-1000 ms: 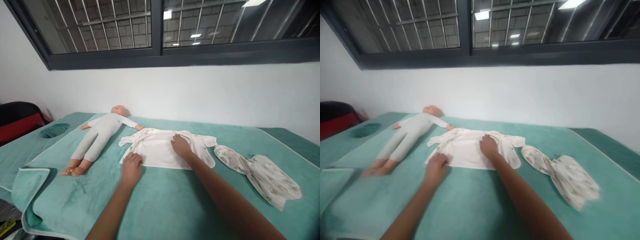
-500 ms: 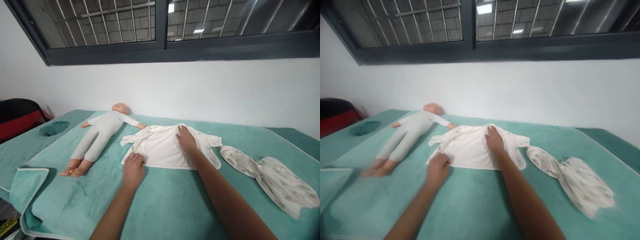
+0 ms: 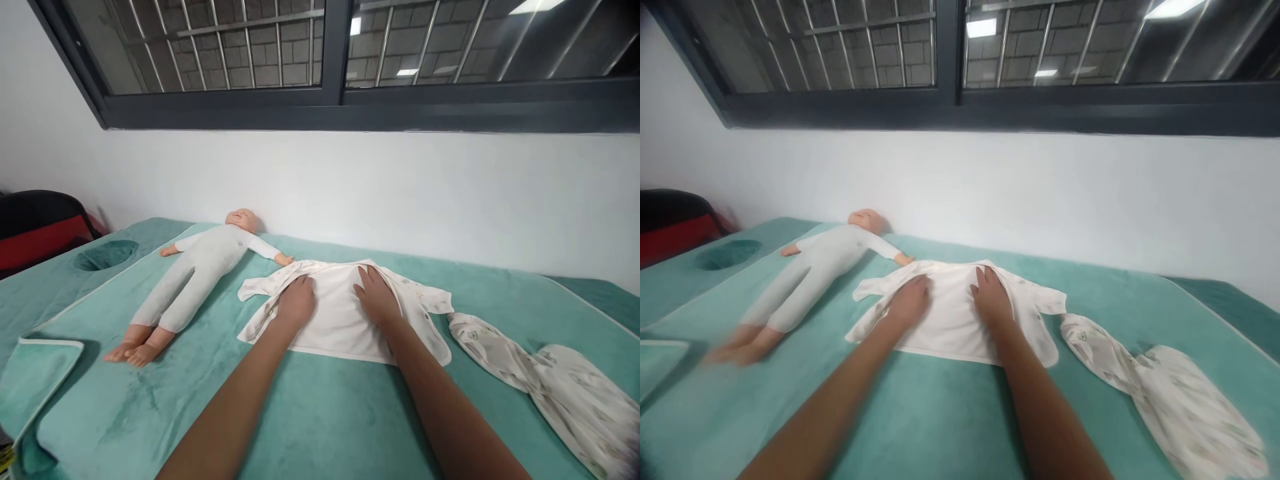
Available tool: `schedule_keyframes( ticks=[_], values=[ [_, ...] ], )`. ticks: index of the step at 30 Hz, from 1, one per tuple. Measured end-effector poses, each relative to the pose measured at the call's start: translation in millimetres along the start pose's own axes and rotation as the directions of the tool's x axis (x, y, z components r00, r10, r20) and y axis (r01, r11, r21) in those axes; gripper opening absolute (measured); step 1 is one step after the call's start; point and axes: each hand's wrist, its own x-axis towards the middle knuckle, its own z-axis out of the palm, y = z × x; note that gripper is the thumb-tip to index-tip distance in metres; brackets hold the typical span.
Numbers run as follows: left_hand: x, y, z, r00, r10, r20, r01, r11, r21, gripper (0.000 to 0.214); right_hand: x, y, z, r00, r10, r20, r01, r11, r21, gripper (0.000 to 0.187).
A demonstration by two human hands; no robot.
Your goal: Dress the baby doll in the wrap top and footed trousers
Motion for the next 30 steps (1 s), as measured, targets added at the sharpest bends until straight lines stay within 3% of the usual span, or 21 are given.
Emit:
schedule_keyframes(
  ticks=[8, 19, 22, 26, 30],
  values=[
    [7.7, -14.6, 13.3, 0.998, -0.037, -0.042, 0.04, 0.996, 0.081, 0.049, 0.6, 7.2, 3.2, 1.0, -0.004, 0.003, 0.004, 0.999, 0.052, 0.07],
    [9.9, -17.1, 20.7, 0.999, -0.038, 0.039, 0.032, 0.988, 0.152, 0.051, -0.9, -2.4, 1.8, 0.997, -0.046, 0.055, 0.05, 0.995, -0.088, 0.05],
    [3.4, -13.2, 18.7, 0.999, -0.029, 0.044, 0.021, 0.988, 0.154, 0.053, -13.0, -17.5, -3.5, 0.994, -0.103, 0.043, 0.109, 0.981, -0.163, 0.052],
    [-16.2, -7.3, 14.0, 0.999, -0.014, 0.047, 0.005, 0.984, 0.177, 0.057, -37.0, -41.3, -9.1, 0.962, -0.21, 0.174, 0.233, 0.965, -0.124, 0.06],
    [-40.5, -5.7, 7.9, 0.997, -0.018, 0.07, 0.003, 0.976, 0.216, 0.059, -57.5, -51.8, -12.3, 0.957, -0.198, 0.212, 0.223, 0.97, -0.101, 0.066]
  ],
)
